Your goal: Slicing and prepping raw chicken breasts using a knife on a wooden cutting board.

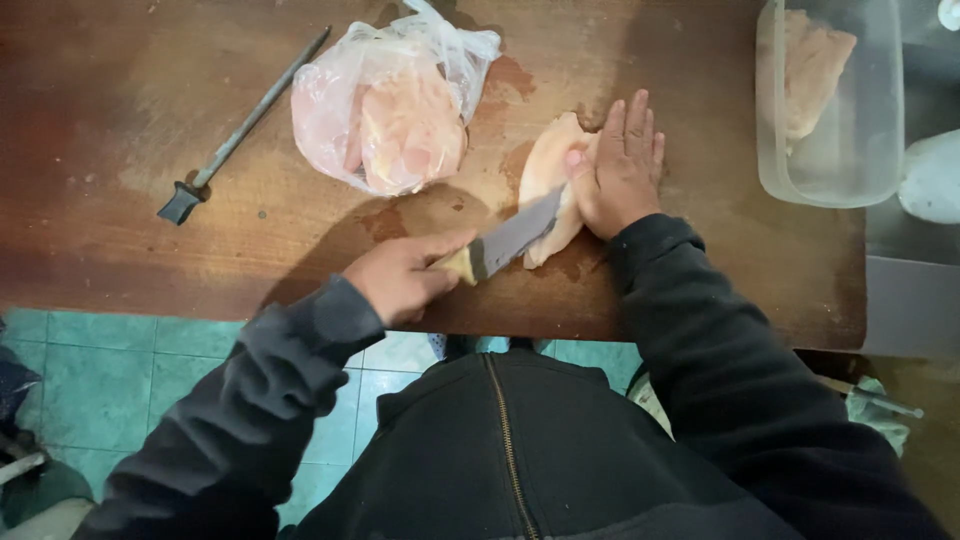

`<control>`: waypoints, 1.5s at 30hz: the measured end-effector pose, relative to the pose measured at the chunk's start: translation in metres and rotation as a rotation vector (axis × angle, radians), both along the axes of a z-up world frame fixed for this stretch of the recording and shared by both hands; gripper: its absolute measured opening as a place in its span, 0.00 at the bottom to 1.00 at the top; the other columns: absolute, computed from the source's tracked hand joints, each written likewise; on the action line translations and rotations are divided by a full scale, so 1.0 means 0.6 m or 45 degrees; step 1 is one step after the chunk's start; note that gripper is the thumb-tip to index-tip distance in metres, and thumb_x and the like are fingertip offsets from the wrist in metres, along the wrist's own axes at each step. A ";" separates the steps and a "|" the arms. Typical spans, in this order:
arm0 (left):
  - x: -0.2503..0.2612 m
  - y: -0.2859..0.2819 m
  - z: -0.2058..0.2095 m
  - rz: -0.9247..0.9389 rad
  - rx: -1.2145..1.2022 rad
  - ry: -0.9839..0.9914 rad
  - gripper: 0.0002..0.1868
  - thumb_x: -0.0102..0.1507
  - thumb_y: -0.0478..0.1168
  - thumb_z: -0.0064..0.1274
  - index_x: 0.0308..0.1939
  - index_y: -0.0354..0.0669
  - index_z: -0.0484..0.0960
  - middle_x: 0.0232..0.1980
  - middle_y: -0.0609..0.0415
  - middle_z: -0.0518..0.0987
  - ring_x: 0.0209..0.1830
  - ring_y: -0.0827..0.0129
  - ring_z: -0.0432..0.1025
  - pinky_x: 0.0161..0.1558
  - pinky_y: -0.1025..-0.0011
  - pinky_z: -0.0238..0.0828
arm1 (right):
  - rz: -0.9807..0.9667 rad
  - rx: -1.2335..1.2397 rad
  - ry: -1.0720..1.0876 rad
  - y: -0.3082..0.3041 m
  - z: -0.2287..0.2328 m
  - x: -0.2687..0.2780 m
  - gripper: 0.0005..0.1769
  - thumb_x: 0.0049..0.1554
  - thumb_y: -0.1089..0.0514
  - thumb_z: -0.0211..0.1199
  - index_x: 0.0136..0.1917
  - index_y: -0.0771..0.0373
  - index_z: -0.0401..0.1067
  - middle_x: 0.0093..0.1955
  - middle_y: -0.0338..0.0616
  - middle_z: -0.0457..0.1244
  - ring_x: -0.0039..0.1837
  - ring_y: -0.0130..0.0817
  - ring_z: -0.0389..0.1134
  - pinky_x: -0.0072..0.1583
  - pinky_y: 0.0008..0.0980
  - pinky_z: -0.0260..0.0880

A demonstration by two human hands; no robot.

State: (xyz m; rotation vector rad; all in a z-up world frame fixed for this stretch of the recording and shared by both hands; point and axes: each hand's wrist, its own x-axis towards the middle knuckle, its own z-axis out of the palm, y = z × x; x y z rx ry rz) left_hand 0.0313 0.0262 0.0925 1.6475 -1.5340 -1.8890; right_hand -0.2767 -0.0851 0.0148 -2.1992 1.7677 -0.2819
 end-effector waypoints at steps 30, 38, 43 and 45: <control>-0.097 -0.034 -0.071 0.013 -0.742 0.039 0.36 0.63 0.44 0.53 0.76 0.52 0.63 0.59 0.38 0.80 0.57 0.47 0.75 0.58 0.62 0.71 | -0.534 -0.006 -0.802 0.048 0.031 -0.014 0.12 0.58 0.57 0.71 0.48 0.68 0.74 0.43 0.41 0.69 0.42 0.25 0.69 0.44 0.29 0.73; -0.105 -0.028 -0.059 -0.055 -0.757 0.010 0.36 0.62 0.44 0.53 0.75 0.47 0.64 0.56 0.36 0.80 0.56 0.45 0.76 0.56 0.60 0.71 | -0.520 0.114 -0.938 0.035 0.037 -0.012 0.14 0.58 0.58 0.70 0.51 0.69 0.73 0.44 0.42 0.69 0.41 0.25 0.70 0.42 0.28 0.74; -0.127 -0.047 -0.070 -0.067 -0.871 -0.118 0.35 0.64 0.44 0.53 0.76 0.51 0.63 0.52 0.37 0.82 0.52 0.42 0.77 0.54 0.57 0.72 | -0.468 0.072 -0.860 0.018 0.016 -0.023 0.13 0.57 0.60 0.70 0.50 0.71 0.73 0.43 0.43 0.69 0.41 0.25 0.70 0.42 0.27 0.74; -0.104 -0.023 -0.050 -0.074 -0.844 -0.052 0.36 0.63 0.43 0.53 0.76 0.52 0.63 0.53 0.37 0.82 0.52 0.44 0.77 0.53 0.59 0.73 | -0.465 0.105 -0.940 0.022 0.010 -0.024 0.12 0.57 0.61 0.70 0.50 0.70 0.73 0.43 0.42 0.69 0.41 0.25 0.70 0.42 0.27 0.74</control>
